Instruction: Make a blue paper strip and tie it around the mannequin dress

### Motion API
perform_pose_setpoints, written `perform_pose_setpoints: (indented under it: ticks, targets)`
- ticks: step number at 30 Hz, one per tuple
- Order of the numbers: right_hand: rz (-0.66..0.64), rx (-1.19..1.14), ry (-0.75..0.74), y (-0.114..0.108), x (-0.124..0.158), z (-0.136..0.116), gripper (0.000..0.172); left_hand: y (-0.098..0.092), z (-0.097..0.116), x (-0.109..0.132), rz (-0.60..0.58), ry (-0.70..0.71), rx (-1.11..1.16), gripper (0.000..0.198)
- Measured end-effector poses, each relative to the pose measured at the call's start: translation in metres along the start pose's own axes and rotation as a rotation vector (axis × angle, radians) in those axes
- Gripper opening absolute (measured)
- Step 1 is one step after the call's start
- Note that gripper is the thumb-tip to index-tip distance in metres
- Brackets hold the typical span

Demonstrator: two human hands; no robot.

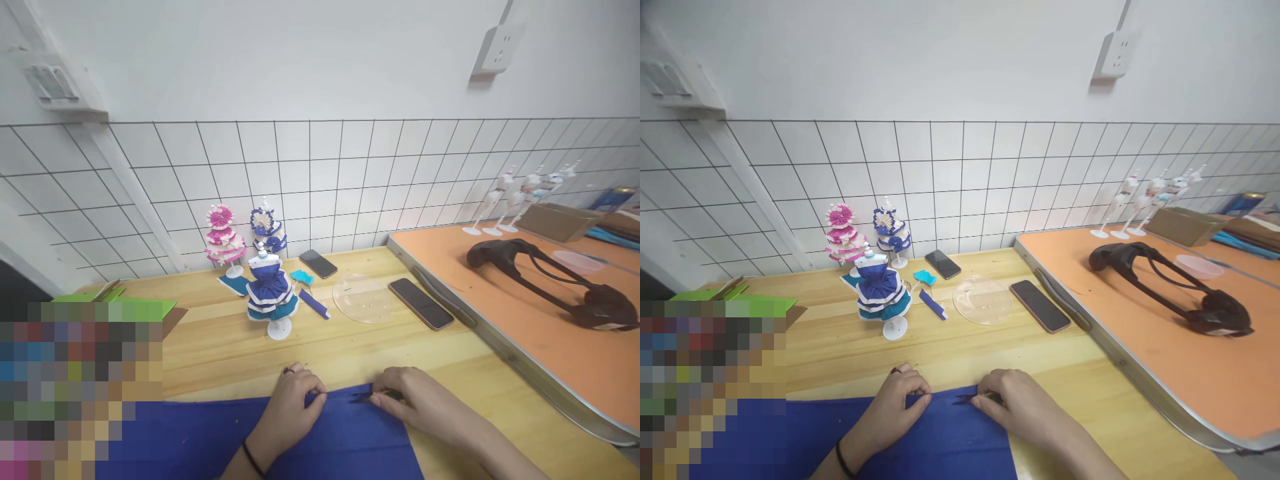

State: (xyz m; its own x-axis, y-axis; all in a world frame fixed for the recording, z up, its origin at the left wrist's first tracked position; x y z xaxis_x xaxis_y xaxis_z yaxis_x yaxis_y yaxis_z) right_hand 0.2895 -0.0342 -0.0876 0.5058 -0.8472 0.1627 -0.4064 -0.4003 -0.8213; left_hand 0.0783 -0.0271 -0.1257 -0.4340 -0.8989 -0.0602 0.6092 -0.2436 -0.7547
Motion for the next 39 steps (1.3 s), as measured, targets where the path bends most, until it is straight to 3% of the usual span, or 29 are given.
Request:
perform_pose_setpoints:
  ticks: [15, 39]
  targets:
    - [-0.014, 0.036, 0.021, 0.009, -0.013, -0.004, 0.025, -0.001, -0.001, 0.0, 0.006, 0.004, 0.007, 0.014]
    - [0.031, -0.103, -0.049, 0.021, -0.02, -0.002, 0.021, 0.0, -0.003, -0.001, 0.013, 0.01, 0.033, 0.013]
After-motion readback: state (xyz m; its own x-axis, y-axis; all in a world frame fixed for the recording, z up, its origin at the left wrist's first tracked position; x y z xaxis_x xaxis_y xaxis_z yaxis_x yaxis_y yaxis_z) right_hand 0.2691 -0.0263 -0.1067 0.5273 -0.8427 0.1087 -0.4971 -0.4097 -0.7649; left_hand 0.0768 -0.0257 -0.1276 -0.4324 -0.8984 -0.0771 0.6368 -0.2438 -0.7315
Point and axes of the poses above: each hand's wrist, its own x-axis away from the middle knuckle, its own y-axis out of the palm, z = x × y, the point moved 3 cm from there along -x, towards the middle knuckle, and after that the axes turned 1 degree about -z, right-handed, at the moved point
